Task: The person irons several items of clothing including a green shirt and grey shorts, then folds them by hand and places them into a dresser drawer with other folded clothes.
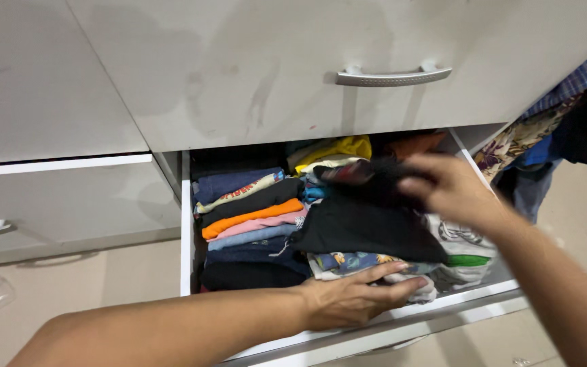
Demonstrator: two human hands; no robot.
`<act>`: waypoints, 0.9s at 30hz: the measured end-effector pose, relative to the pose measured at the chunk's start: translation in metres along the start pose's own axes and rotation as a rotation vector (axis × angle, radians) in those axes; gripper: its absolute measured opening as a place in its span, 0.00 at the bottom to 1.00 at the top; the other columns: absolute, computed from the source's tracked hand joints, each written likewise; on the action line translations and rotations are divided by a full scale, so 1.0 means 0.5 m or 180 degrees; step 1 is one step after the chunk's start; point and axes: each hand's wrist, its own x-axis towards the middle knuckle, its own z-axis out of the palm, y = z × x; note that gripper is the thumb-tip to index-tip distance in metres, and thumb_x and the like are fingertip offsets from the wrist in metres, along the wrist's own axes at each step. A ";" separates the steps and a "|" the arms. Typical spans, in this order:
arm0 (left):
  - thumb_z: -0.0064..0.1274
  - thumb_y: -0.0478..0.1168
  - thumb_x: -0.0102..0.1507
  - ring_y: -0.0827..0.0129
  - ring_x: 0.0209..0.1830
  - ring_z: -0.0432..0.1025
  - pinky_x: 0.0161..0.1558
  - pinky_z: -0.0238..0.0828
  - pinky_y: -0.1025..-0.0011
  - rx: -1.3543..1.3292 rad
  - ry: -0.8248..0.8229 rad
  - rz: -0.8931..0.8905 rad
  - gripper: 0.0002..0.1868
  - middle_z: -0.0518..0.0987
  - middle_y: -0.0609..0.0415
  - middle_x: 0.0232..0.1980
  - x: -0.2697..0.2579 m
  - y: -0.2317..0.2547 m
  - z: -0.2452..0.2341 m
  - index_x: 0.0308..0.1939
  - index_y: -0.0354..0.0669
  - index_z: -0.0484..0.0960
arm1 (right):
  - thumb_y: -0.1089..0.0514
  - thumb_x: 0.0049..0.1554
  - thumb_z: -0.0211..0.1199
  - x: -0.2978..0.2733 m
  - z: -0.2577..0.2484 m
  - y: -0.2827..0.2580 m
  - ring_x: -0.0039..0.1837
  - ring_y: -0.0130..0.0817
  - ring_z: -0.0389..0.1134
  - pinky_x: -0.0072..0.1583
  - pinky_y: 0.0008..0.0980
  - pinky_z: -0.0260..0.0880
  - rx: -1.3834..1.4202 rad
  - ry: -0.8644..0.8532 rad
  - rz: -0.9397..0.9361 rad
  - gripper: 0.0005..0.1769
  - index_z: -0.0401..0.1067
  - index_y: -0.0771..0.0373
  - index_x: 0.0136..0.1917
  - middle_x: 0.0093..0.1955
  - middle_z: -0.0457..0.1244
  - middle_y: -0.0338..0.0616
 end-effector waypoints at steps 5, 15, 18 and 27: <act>0.46 0.48 0.60 0.56 0.83 0.40 0.82 0.35 0.51 -0.0086 0.0154 -0.0113 0.28 0.61 0.51 0.79 0.000 0.003 0.011 0.63 0.47 0.80 | 0.63 0.58 0.62 -0.008 -0.195 0.149 0.51 0.32 0.72 0.55 0.33 0.72 0.1023 0.0465 0.0472 0.20 0.74 0.60 0.64 0.52 0.73 0.43; 0.45 0.48 0.65 0.56 0.83 0.41 0.82 0.35 0.51 0.0025 0.0179 -0.0138 0.24 0.66 0.53 0.75 0.001 0.008 0.011 0.61 0.46 0.82 | 0.50 0.55 0.69 -0.021 -0.125 0.240 0.61 0.44 0.73 0.64 0.39 0.72 -0.2392 -0.0098 0.0540 0.26 0.75 0.45 0.68 0.61 0.72 0.47; 0.45 0.48 0.63 0.57 0.83 0.41 0.82 0.34 0.53 0.0031 0.0070 -0.0096 0.25 0.63 0.51 0.79 -0.009 0.020 0.024 0.61 0.44 0.81 | 0.50 0.47 0.74 -0.053 -0.085 0.098 0.66 0.37 0.70 0.64 0.38 0.70 -0.0948 -0.0206 0.0069 0.38 0.70 0.40 0.71 0.67 0.68 0.39; 0.42 0.31 0.59 0.62 0.83 0.46 0.83 0.42 0.65 -0.2949 0.0814 -0.0046 0.34 0.58 0.45 0.82 -0.003 0.053 0.117 0.72 0.30 0.71 | 0.43 0.43 0.80 -0.081 0.070 -0.105 0.80 0.44 0.49 0.75 0.37 0.51 -0.0923 -0.1569 -0.1176 0.54 0.60 0.63 0.75 0.83 0.50 0.51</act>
